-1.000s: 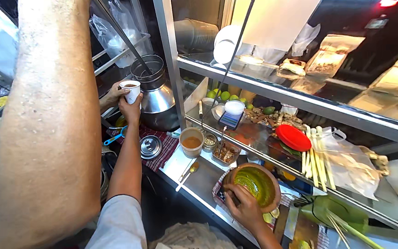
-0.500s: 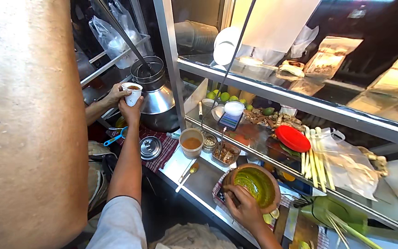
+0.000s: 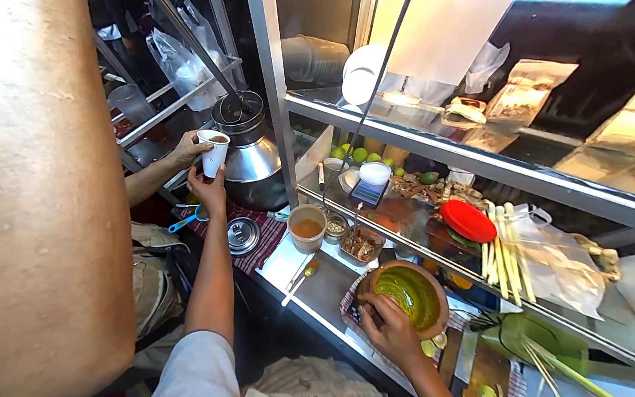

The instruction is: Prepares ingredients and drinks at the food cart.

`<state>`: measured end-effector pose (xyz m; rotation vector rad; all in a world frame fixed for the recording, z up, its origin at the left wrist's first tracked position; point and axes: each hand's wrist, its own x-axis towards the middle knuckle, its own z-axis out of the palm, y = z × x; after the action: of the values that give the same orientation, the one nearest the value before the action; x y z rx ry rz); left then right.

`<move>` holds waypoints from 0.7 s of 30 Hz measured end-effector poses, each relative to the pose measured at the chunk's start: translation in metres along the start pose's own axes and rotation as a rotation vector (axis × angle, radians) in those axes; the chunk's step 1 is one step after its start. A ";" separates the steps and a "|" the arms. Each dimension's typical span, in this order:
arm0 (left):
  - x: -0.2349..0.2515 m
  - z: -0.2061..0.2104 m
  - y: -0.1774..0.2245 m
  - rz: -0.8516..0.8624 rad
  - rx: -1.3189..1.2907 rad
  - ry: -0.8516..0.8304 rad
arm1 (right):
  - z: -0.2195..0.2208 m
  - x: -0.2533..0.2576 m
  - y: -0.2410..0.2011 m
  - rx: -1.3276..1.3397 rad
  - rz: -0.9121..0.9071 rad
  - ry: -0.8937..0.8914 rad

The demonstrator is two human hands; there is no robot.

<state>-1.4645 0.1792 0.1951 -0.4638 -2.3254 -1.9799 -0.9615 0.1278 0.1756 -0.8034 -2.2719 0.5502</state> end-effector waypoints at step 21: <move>-0.146 -0.049 -0.047 -0.105 -0.098 -0.152 | 0.000 -0.002 0.000 0.003 0.003 -0.006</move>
<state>-1.3452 0.0975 0.1255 -0.5264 -2.3948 -2.1871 -0.9598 0.1262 0.1750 -0.8050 -2.2755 0.5576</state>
